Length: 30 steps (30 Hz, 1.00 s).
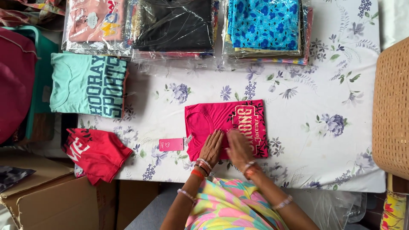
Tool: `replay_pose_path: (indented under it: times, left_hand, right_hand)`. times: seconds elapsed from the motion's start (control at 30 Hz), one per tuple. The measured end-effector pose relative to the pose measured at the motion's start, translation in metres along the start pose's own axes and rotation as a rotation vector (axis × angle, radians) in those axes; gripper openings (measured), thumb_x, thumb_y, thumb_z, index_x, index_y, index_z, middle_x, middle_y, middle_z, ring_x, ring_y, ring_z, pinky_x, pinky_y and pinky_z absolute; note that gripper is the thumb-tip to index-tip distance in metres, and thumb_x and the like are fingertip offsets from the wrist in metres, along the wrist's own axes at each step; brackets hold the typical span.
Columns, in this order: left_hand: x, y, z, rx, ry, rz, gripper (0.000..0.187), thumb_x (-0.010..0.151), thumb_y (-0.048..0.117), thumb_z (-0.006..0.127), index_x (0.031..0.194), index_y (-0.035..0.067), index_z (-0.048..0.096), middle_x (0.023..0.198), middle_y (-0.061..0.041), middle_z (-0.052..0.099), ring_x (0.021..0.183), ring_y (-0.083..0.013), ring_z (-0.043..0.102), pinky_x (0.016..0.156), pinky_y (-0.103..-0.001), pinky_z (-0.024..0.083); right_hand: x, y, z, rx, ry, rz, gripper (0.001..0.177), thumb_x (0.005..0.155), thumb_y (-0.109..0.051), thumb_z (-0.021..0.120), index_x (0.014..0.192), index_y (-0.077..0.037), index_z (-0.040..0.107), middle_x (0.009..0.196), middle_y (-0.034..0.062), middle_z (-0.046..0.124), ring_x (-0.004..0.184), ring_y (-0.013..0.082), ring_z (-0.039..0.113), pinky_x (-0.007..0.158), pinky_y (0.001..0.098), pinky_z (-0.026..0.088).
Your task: Folding various t-shirts on a table.
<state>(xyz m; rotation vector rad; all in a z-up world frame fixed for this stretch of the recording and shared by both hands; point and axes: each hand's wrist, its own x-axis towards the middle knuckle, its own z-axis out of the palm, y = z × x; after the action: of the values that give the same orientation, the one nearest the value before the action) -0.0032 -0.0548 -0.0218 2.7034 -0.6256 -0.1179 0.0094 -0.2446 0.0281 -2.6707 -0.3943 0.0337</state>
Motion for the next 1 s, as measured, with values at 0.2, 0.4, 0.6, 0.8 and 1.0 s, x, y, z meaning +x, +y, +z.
replay_pose_path:
  times: [0.2, 0.4, 0.6, 0.8, 1.0]
  left_hand:
    - [0.0, 0.006, -0.049, 0.123, -0.203, -0.096, 0.068, 0.1, 0.042, 0.04, 0.16, 0.013, 0.024, 0.166, -0.006, 0.025, 0.154, -0.0244, 0.017, 0.126, -0.048, 0.006]
    - [-0.046, -0.015, -0.048, 0.158, -0.088, -0.274, 0.066, 0.101, 0.041, 0.039, 0.16, 0.016, 0.025, 0.167, -0.004, 0.024, 0.154, -0.0255, 0.016, 0.124, -0.05, 0.006]
    - [-0.053, -0.012, -0.031, 0.123, -0.105, -0.508, 0.071, 0.098, 0.038, 0.044, 0.158, 0.007, 0.025, 0.167, -0.011, 0.023, 0.155, -0.0284, 0.016, 0.124, -0.05, 0.006]
    - [0.051, 0.011, -0.004, -0.194, 0.043, -0.229, 0.067, 0.109, 0.045, 0.035, 0.162, 0.006, 0.025, 0.17, -0.014, 0.021, 0.16, -0.0293, 0.015, 0.131, -0.048, 0.01]
    - [0.121, -0.013, -0.117, 0.188, -0.458, -0.488, 0.08, 0.096, 0.063, 0.03, 0.161, 0.017, 0.015, 0.169, -0.004, 0.006, 0.154, -0.0256, 0.005, 0.126, -0.052, 0.006]
  right_hand:
    - [0.011, 0.03, 0.007, -0.26, -0.531, -0.189, 0.075, 0.101, -0.053, 0.033, 0.157, -0.006, 0.016, 0.165, 0.0141, 0.014, 0.152, 0.0272, 0.016, 0.123, 0.0488, 0.009]
    - [-0.022, 0.116, -0.002, -0.25, -0.082, 0.158, 0.073, 0.103, -0.05, 0.029, 0.159, -0.005, 0.019, 0.169, 0.0126, 0.012, 0.155, 0.0252, 0.015, 0.127, 0.0492, 0.006]
    - [-0.02, 0.093, -0.011, -0.259, 0.09, 0.199, 0.073, 0.098, -0.044, 0.034, 0.16, -0.008, 0.019, 0.168, 0.0187, 0.012, 0.156, 0.034, 0.009, 0.123, 0.0564, -0.001]
    - [0.041, 0.046, 0.03, -0.054, 0.016, -0.033, 0.072, 0.102, -0.04, 0.032, 0.162, -0.004, 0.015, 0.17, 0.0186, 0.01, 0.158, 0.0327, 0.009, 0.128, 0.0506, 0.004]
    - [0.102, 0.088, 0.018, -0.242, -0.249, 0.024, 0.07, 0.104, -0.045, 0.028, 0.16, -0.005, 0.014, 0.171, 0.0135, 0.009, 0.158, 0.0251, 0.009, 0.128, 0.0471, 0.004]
